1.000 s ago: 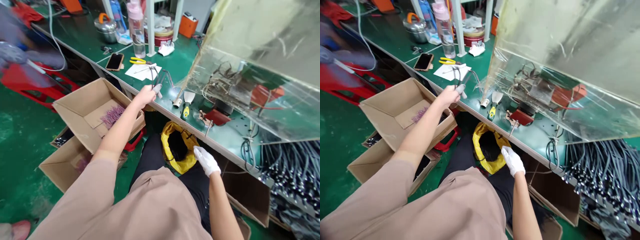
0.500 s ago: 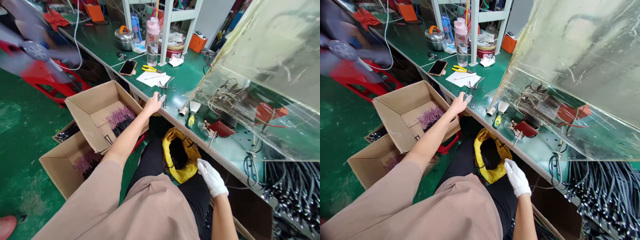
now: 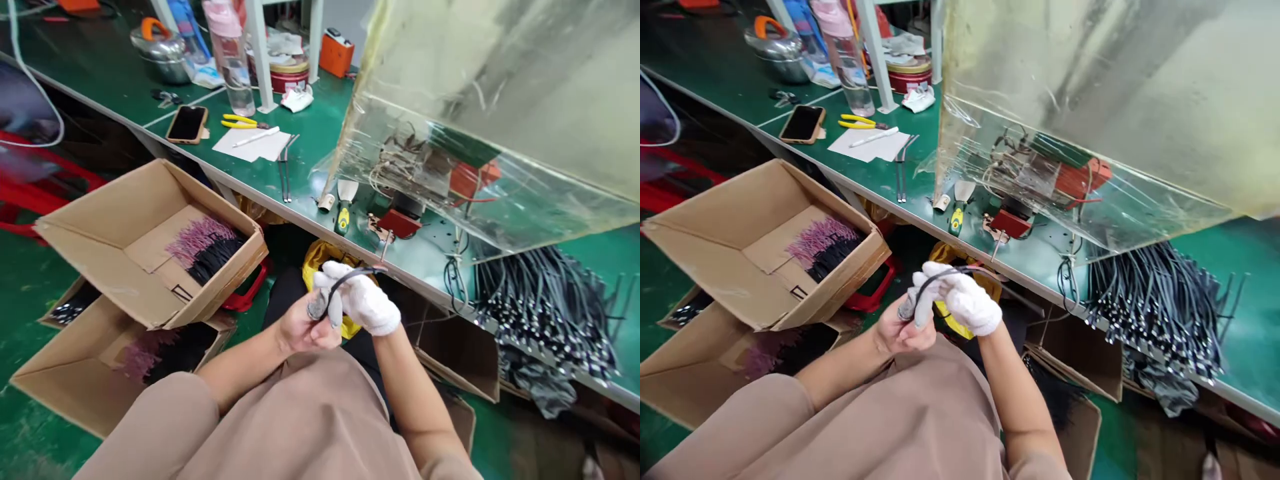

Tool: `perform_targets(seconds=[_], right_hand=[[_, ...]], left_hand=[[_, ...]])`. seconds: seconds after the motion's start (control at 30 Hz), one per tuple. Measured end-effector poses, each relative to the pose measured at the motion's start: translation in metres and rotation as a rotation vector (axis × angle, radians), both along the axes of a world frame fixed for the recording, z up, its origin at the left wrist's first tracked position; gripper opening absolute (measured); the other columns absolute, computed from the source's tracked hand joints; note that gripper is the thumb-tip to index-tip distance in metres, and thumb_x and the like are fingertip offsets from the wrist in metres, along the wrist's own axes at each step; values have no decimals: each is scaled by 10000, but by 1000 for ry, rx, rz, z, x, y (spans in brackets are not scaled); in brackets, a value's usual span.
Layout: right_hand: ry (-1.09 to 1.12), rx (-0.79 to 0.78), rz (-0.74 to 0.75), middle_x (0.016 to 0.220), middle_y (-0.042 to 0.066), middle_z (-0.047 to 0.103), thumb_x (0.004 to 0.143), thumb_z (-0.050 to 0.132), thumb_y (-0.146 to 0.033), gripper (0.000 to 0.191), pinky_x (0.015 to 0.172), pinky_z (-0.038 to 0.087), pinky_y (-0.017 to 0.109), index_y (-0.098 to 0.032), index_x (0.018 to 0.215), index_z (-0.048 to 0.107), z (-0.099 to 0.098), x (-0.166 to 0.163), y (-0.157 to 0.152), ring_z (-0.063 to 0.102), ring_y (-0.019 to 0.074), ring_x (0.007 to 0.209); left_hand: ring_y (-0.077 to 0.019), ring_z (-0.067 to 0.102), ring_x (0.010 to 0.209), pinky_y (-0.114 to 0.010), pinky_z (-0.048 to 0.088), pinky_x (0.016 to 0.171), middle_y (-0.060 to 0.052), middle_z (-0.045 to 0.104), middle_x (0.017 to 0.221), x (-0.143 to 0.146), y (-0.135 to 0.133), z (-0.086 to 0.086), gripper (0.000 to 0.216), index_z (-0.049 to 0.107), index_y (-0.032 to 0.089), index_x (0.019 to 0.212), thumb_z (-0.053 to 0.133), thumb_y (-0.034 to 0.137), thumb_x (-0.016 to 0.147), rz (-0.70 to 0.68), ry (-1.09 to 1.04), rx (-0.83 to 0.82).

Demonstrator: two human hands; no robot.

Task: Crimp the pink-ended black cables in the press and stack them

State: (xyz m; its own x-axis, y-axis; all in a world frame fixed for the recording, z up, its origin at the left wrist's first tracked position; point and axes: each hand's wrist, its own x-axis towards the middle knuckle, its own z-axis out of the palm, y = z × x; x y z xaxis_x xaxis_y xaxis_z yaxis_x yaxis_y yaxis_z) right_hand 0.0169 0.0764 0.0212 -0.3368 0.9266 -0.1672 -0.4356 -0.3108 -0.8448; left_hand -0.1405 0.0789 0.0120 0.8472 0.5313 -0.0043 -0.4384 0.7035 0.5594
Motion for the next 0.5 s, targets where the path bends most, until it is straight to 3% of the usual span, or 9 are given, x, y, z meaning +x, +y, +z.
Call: perform_targets(seconds=[0.07, 0.13, 0.23, 0.37, 0.43, 0.5], right_hand=[[105, -14, -83, 1069, 67, 734, 509, 896, -632, 676, 946, 558, 445, -266, 1040, 693, 3, -9, 5, 707, 265, 1020], [139, -29, -163, 893, 31, 726, 587, 881, -582, 499, 840, 587, 392, -239, 883, 673, 4, -11, 7, 712, 211, 854], [56, -117, -266, 754, -2, 687, 639, 875, -499, 408, 642, 567, 288, -213, 826, 653, 4, -6, 6, 659, 150, 667], [-165, -326, -405, 825, 9, 731, 602, 885, -439, 413, 588, 549, 250, -218, 888, 685, -2, 4, 6, 707, 185, 760], [-226, -309, -456, 829, 17, 744, 586, 882, -436, 414, 664, 582, 289, -209, 879, 698, -9, 9, 7, 726, 210, 808], [-263, -241, -481, 814, 29, 751, 580, 882, -444, 419, 717, 597, 322, -192, 868, 712, -17, 12, 7, 737, 224, 815]], left_hand=[[-57, 139, 230, -232, 194, 353, 87, 163, 269, 7, -15, -12, 615, 343, 202, 485, 648, 618, 818, -111, -33, -135], [-44, 116, 238, -222, 182, 354, 97, 156, 284, 10, -20, -21, 582, 359, 193, 489, 656, 550, 840, -150, 13, -233], [-53, 298, 279, -211, 245, 384, 50, 339, 340, 13, -16, -28, 561, 472, 168, 520, 606, 582, 875, -166, 118, -211], [-141, 626, 549, -226, 456, 521, -79, 661, 623, 20, -5, -35, 594, 641, 116, 726, 655, 708, 778, -14, 347, -77], [-157, 663, 635, -245, 515, 577, -68, 691, 736, 24, -4, -39, 549, 645, 130, 826, 745, 659, 720, 97, 457, -15], [-152, 672, 677, -243, 536, 603, -29, 688, 784, 27, -4, -42, 453, 638, 153, 914, 823, 505, 696, 163, 552, 80]])
